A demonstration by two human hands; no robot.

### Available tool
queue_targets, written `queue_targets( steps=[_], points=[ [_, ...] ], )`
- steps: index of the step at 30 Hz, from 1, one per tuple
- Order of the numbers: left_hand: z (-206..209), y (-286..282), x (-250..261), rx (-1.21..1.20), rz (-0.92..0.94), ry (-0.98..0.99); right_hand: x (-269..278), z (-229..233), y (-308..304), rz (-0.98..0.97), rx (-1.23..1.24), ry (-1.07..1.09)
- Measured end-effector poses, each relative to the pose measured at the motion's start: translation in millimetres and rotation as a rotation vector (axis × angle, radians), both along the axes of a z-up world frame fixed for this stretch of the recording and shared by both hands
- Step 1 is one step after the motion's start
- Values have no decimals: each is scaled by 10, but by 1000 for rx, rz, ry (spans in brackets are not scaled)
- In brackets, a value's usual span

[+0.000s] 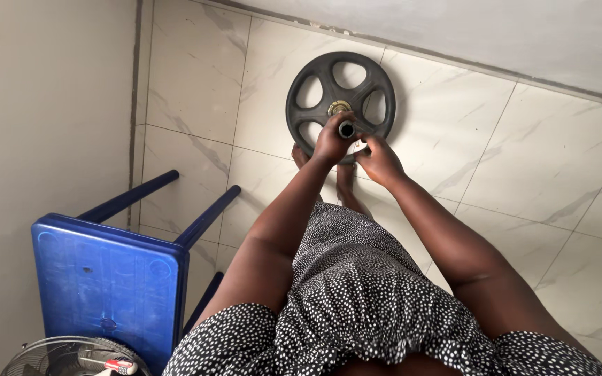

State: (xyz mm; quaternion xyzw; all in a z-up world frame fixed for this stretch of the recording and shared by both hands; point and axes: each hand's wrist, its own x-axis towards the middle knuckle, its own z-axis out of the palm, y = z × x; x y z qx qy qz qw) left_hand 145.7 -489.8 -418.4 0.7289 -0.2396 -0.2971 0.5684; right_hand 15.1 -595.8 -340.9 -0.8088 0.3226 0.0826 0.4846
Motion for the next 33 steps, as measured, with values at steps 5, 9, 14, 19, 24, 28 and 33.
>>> queue_targets(
  steps=[5,9,14,19,24,28,33],
  points=[
    [23,-95,1,41,28,103,113,-39,-7,-109,114,-48],
    [168,-35,121,39,94,64,143,-62,-17,-97,108,-49],
    [354,103,319,-163,260,117,42,-352,-66,-124,140,99],
    [559,310,655,-322,523,172,-233,-837,-208,-188,73,64],
    [943,568,895,-447,701,87,-561,-1057,-391,-373,15,243],
    [1406,805,918,-496,818,7,-800,-1032,-488,-502,87,487],
    [2090,858,687,-541,816,-25,-813,-928,-432,-368,22,486]
  ],
)
